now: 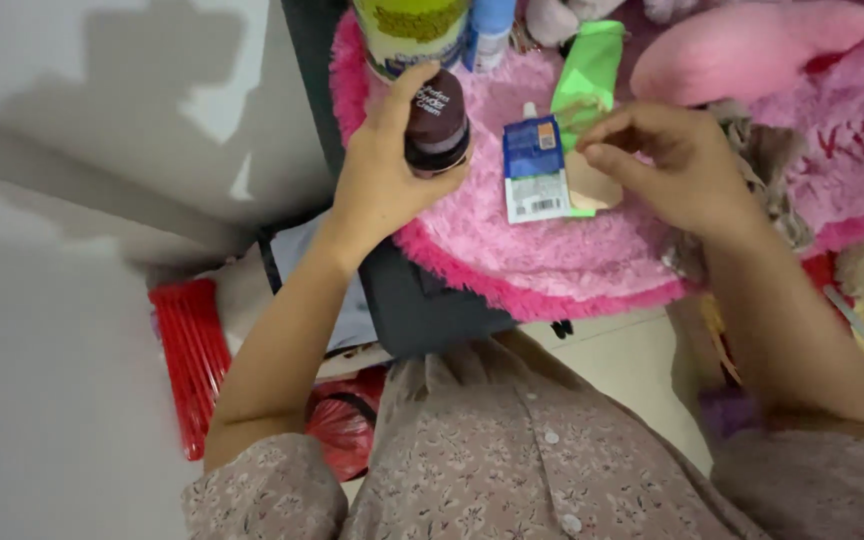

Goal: Organizing various personal items like a comb, headband, and makeup containers on a vanity surface and in a drawer.

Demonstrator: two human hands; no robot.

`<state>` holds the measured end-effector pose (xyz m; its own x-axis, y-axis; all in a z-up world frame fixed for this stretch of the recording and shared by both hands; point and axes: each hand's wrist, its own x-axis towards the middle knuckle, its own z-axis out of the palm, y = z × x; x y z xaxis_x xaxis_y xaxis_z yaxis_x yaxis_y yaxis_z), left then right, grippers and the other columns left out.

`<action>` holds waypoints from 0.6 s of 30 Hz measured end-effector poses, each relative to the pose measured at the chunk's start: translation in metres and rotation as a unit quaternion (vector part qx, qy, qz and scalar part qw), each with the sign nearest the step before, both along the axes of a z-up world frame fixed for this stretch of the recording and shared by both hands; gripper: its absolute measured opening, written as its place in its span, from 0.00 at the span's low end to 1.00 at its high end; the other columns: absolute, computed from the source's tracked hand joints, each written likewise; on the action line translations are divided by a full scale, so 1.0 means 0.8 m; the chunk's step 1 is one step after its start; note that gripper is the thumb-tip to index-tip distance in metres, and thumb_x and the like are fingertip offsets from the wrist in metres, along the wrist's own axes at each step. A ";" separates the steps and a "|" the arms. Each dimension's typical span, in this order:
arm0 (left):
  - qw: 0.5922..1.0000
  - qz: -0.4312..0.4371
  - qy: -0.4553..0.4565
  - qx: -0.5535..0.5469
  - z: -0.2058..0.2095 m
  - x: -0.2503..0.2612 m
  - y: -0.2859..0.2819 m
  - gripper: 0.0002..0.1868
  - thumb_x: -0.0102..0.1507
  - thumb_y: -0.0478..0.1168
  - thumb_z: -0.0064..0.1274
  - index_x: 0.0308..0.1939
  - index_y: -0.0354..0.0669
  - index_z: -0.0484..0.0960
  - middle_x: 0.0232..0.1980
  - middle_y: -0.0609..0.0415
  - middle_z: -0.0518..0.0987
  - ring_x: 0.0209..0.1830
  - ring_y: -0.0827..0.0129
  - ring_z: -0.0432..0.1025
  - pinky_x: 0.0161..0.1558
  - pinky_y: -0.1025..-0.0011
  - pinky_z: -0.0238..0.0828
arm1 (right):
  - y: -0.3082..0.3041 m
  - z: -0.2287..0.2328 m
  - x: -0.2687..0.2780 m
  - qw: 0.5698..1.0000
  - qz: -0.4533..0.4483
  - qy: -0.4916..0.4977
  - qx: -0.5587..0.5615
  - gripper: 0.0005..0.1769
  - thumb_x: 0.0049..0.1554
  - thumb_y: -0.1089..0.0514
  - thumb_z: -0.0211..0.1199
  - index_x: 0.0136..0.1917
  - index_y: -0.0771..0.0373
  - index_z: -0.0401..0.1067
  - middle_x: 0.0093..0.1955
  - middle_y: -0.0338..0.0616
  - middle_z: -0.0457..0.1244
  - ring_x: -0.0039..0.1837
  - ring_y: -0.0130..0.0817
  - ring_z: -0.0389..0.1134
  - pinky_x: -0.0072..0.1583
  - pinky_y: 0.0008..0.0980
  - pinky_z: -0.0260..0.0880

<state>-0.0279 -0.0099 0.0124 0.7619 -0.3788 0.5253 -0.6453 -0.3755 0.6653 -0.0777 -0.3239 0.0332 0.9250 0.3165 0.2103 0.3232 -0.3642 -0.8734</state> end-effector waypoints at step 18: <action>0.999 -0.028 -0.018 -0.041 0.007 -0.223 0.015 0.46 0.55 0.41 0.77 0.72 0.42 0.67 0.68 0.45 0.76 0.67 0.57 0.75 0.70 0.66 0.73 | 0.046 -0.186 -0.215 0.777 -0.245 0.078 0.575 0.03 0.67 0.57 0.57 0.49 0.56 0.68 0.45 0.36 0.63 0.50 0.29 0.63 0.56 0.32 0.63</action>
